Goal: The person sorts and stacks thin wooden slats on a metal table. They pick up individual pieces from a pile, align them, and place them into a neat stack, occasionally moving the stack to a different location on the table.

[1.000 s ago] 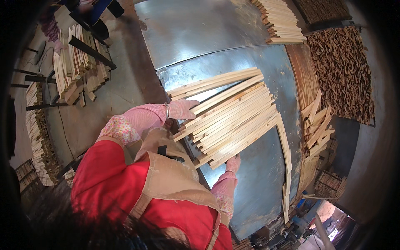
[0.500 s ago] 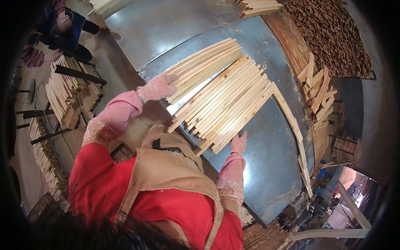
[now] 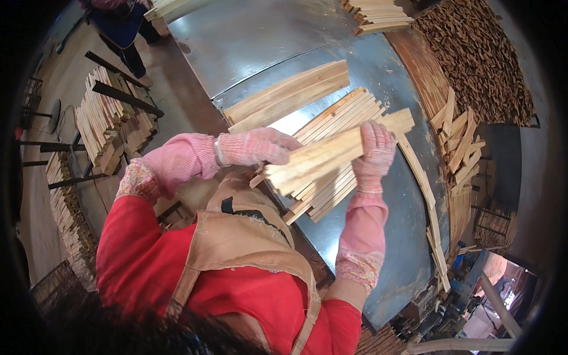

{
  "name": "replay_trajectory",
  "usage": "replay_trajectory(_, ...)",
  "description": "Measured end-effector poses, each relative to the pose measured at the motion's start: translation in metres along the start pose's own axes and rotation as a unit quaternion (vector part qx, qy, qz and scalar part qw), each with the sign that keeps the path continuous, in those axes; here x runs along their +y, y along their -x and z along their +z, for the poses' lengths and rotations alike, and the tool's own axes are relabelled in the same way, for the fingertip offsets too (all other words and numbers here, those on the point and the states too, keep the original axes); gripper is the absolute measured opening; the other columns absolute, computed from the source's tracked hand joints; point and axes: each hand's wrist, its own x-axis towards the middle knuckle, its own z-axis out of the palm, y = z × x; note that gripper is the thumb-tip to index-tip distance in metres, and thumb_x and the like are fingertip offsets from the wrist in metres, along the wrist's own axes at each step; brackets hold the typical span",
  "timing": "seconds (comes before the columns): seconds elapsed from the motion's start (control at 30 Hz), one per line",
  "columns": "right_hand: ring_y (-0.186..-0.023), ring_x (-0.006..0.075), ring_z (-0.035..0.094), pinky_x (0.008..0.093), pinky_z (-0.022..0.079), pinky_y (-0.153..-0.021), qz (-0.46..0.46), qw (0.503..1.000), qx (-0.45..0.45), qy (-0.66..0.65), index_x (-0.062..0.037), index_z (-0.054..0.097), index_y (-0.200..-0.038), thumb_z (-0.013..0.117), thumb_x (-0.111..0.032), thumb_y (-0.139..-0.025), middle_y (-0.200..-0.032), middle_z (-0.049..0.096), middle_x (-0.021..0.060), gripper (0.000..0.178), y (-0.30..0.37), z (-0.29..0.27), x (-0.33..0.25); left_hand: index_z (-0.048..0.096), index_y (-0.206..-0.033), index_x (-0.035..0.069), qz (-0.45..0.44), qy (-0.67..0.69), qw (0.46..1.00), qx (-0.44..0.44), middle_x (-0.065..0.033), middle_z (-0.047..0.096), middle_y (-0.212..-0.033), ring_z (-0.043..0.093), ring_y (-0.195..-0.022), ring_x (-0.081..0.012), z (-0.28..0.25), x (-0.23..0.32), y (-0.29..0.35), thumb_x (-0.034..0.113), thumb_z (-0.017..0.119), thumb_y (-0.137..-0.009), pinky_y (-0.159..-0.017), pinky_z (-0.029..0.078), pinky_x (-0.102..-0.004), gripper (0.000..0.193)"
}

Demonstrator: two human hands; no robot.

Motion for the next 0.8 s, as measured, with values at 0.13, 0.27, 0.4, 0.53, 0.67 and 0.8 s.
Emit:
replay_trajectory(0.13, -0.12, 0.032, 0.069, 0.048, 0.053, -0.105, 0.115, 0.982, -0.15, 0.031, -0.0153, 0.07, -0.135, 0.082, -0.023, -0.079, -0.129, 0.074, 0.01, 0.058, 0.032, -0.031, 0.013, 0.071, -0.133, 0.003, -0.035, -0.089, 0.994, 0.06, -0.0112, 0.078, -0.106, 0.076, -0.092, -0.0287, -0.007, -0.015, -0.007, 0.044, 0.067, -0.098, -0.083, 0.061, -0.0462, 0.054)
replay_trajectory(0.27, -0.113, 0.0385, 0.073, 0.0471, 0.058, -0.098, 0.405, 0.857, -0.31, 0.074, -0.0129, 0.073, -0.13, 0.086, -0.042, -0.08, -0.125, 0.076, 0.0169, 0.059, 0.047, -0.075, -0.01, 0.075, -0.121, 0.004, -0.29, -0.46, 0.83, 0.121, -0.0242, 0.078, -0.103, 0.075, -0.1, -0.0418, -0.014, -0.102, 0.021, 0.069, 0.061, -0.093, -0.089, 0.058, -0.0483, 0.072)
replay_trajectory(0.4, -0.109, 0.041, 0.075, 0.0481, 0.059, -0.096, 0.504, 0.793, -0.341, 0.031, -0.0097, 0.073, -0.126, 0.086, -0.046, -0.08, -0.117, 0.078, 0.0194, 0.06, 0.106, -0.085, -0.017, 0.07, -0.13, -0.005, -0.274, -0.288, 0.901, 0.176, -0.0255, 0.075, -0.117, 0.073, -0.111, -0.0384, -0.013, -0.19, 0.033, 0.07, 0.07, -0.088, -0.097, 0.056, -0.0442, 0.085)
replay_trajectory(0.53, -0.11, 0.0405, 0.075, 0.0466, 0.059, -0.097, 0.518, 0.785, -0.338, -0.013, -0.0086, 0.071, -0.129, 0.086, -0.043, -0.081, -0.116, 0.078, 0.0208, 0.062, 0.136, -0.085, -0.049, 0.065, -0.135, -0.01, -0.239, -0.166, 0.936, 0.196, -0.0265, 0.074, -0.123, 0.071, -0.116, -0.0354, 0.002, -0.187, 0.027, 0.059, 0.081, -0.086, -0.101, 0.054, -0.0412, 0.086)
replay_trajectory(0.67, -0.11, 0.0405, 0.075, 0.0462, 0.059, -0.097, 0.521, 0.776, -0.353, -0.05, -0.0077, 0.07, -0.133, 0.085, -0.041, -0.083, -0.115, 0.078, 0.0213, 0.062, 0.144, -0.085, -0.069, 0.068, -0.133, -0.005, -0.138, -0.199, 0.922, 0.303, -0.0217, 0.075, -0.117, 0.072, -0.112, -0.0314, 0.023, -0.18, 0.037, 0.04, 0.085, -0.085, -0.1, 0.055, -0.039, 0.068)
replay_trajectory(0.8, -0.113, 0.0421, 0.073, 0.0477, 0.058, -0.098, 0.51, 0.772, -0.363, -0.105, -0.008, 0.068, -0.134, 0.082, -0.042, -0.084, -0.117, 0.077, 0.0226, 0.062, 0.134, -0.089, -0.084, 0.07, -0.123, 0.001, 0.102, -0.233, 0.881, 0.399, -0.0147, 0.076, -0.113, 0.074, -0.108, -0.0255, 0.037, -0.14, 0.012, 0.016, 0.087, -0.086, -0.095, 0.059, -0.0365, 0.044)
